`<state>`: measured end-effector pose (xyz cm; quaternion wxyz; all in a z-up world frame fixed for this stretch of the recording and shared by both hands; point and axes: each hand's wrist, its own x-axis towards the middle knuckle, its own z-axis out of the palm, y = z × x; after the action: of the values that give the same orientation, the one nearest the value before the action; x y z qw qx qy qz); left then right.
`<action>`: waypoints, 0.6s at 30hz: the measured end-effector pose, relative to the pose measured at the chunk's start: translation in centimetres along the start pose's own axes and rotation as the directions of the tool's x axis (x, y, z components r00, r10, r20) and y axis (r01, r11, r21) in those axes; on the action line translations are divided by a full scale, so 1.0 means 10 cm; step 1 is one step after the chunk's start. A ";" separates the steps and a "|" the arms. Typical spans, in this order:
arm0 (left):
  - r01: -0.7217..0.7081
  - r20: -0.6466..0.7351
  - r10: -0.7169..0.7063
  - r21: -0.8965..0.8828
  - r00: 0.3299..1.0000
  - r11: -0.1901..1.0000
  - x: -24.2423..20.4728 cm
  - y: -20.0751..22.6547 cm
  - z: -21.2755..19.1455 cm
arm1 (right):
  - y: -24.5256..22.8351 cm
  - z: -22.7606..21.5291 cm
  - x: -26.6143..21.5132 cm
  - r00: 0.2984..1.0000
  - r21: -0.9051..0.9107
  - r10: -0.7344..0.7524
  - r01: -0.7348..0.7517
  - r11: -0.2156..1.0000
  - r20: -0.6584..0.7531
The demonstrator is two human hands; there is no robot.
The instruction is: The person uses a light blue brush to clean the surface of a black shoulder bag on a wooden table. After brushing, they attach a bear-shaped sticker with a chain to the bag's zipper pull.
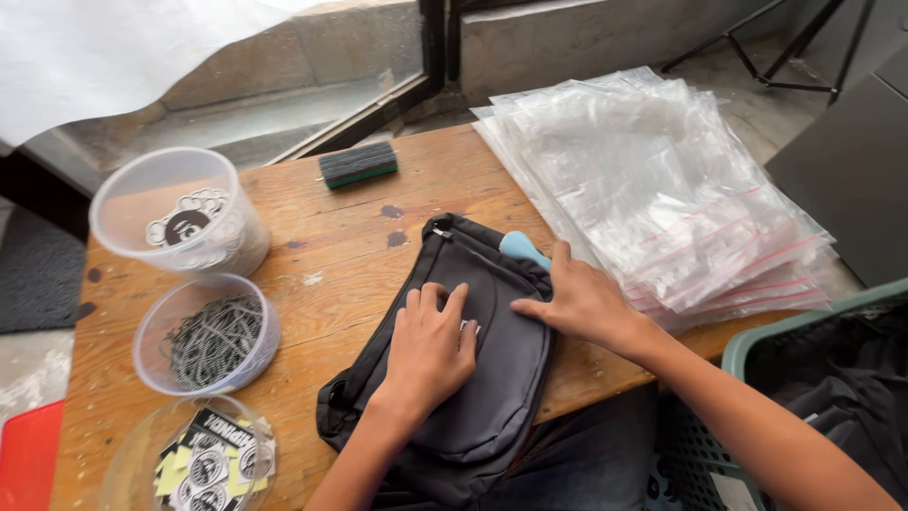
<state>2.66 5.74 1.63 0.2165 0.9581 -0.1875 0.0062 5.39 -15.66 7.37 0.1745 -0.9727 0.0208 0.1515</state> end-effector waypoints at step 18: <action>-0.236 -0.090 -0.285 -0.812 0.954 -0.534 0.02 -0.12 -0.69 | -0.72 -1.06 -0.32 0.343 -0.430 -0.823 0.725 0.539 -0.453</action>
<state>3.79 9.54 7.47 0.9662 0.2545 -0.0336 -0.0244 6.05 -12.63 20.16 0.1332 -0.8656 -0.3998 -0.2705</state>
